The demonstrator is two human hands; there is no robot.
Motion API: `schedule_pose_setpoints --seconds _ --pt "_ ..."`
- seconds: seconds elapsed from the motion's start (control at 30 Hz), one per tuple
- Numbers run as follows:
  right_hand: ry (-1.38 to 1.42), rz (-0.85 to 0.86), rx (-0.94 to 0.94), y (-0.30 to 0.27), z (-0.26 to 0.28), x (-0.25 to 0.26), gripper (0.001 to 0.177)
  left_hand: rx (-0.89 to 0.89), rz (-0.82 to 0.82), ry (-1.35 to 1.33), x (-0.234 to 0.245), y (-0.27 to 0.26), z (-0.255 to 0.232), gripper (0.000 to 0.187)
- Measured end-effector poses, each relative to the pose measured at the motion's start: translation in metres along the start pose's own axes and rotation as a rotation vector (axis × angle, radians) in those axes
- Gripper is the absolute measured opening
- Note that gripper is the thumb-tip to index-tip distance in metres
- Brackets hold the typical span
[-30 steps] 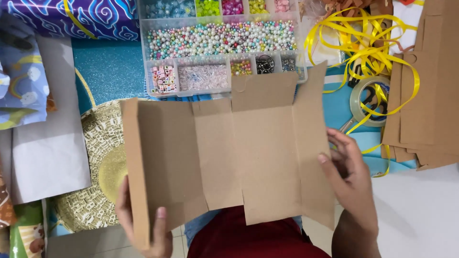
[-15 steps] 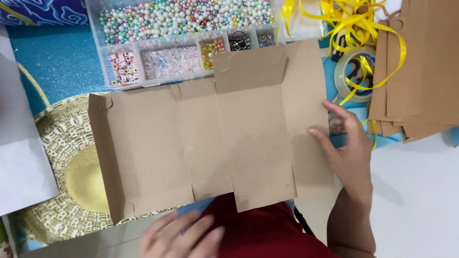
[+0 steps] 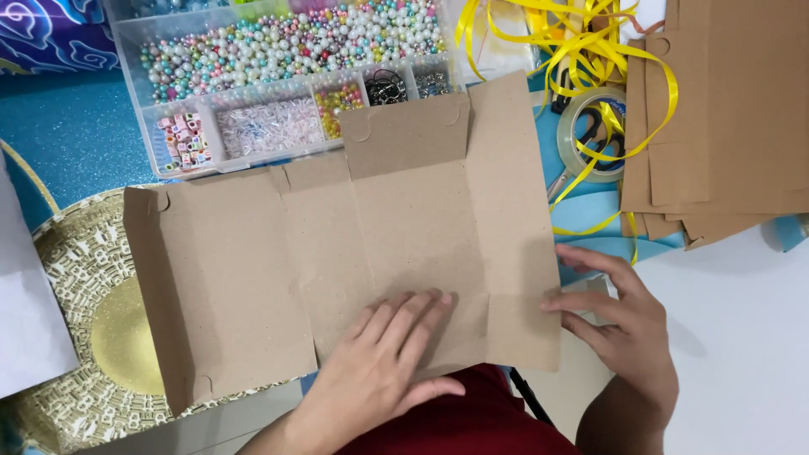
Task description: Folding and assembling a cardboard box from a flat pre-cut template on a craft table.
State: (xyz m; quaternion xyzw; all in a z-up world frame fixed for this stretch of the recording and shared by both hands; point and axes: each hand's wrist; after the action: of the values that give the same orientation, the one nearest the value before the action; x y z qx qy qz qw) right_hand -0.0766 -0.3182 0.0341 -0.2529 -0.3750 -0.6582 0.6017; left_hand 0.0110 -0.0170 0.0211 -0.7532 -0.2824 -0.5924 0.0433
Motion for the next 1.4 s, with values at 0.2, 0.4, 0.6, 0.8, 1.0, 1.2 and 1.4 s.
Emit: schedule_pose_setpoints --seconds 0.2,0.4,0.6,0.8,1.0,1.2,1.4 --pt "0.057 -0.146 0.11 0.017 0.033 -0.023 0.009 0.137 -0.102 -0.483 0.005 0.01 0.01 0.073" --pt "-0.163 -0.131 0.289 0.025 0.045 -0.04 0.012 0.016 -0.325 -0.416 0.01 0.025 0.004 0.026" --pt "0.149 -0.109 0.117 0.038 0.036 -0.035 0.048 0.009 -0.323 -0.501 0.002 0.025 0.008 0.013" --pt "0.46 -0.132 -0.129 0.126 0.03 -0.025 0.06 -0.014 -0.3 -0.535 0.001 0.023 0.01 0.008" --pt "0.254 -0.016 -0.201 0.176 0.023 -0.018 0.075 0.031 -0.256 -0.642 -0.004 0.02 0.014 0.012" --pt "0.156 -0.125 -0.233 0.168 0.033 -0.023 0.06 0.092 -0.266 -0.671 -0.008 0.02 0.016 0.013" --pt "-0.06 -0.243 -0.093 0.153 0.04 -0.026 0.041 0.092 -0.224 -0.669 -0.009 0.018 0.018 0.011"
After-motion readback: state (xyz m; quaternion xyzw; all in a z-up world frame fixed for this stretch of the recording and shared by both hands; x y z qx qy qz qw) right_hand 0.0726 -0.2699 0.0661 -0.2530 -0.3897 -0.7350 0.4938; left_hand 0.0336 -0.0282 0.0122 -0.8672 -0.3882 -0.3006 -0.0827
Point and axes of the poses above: each hand's wrist, its own y-axis towards the middle knuckle, its own x-axis out of the back of the hand, z = x × y
